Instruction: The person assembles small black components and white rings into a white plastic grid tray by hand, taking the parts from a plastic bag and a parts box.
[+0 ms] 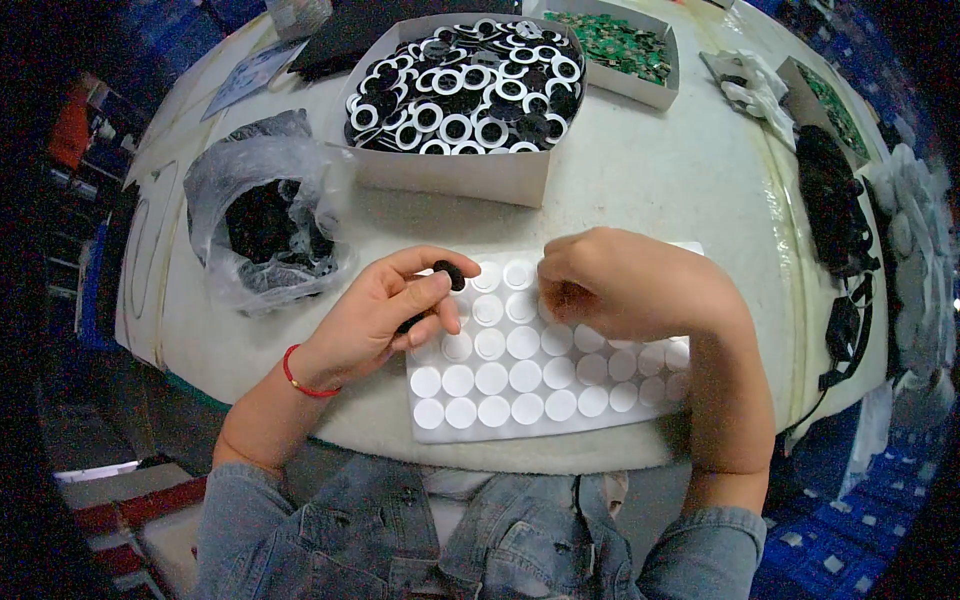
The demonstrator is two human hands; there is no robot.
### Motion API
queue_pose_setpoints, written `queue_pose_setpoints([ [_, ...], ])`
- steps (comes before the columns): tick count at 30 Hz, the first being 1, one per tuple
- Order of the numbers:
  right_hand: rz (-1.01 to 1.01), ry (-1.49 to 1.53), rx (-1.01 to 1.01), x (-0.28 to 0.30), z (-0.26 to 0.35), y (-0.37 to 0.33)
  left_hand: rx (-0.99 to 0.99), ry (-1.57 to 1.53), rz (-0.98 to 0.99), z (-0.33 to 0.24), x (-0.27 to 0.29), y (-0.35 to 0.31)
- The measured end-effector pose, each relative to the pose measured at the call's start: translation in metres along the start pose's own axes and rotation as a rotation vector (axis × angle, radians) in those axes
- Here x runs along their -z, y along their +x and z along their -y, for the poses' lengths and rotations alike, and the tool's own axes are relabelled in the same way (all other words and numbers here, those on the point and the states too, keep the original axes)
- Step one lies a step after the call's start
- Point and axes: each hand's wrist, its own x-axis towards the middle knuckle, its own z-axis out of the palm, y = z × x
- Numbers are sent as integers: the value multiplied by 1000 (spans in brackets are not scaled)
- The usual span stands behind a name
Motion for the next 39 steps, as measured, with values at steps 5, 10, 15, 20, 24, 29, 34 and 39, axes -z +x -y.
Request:
queue_pose_setpoints([
  [5, 90, 401, 104, 6, 12, -3, -46, -55, -39, 6, -2, 1],
  [10, -281, 805, -56, -14, 23, 10, -43, 12, -72, 5, -8, 0],
  [15, -456, 887, -84, -24, 38, 16, -13, 27, -99, 4, -9, -2],
  [20, -457, 758, -139, -35, 37, 21, 58, 14, -6, 3, -11, -5],
  [24, -454, 756, -126, -40, 35, 23, 115, -86, -54, 4, -14, -6],
  [29, -444, 695, -137, -39, 32, 21, 93, 24, -34, 4, -18, -7],
  [34, -443, 695, -147, -39, 30, 21, 59, 49, -13, 7, -16, -8],
  [39, -444, 727, -132, -41, 30, 22, 12, 69, -39, 8, -19, -7],
])
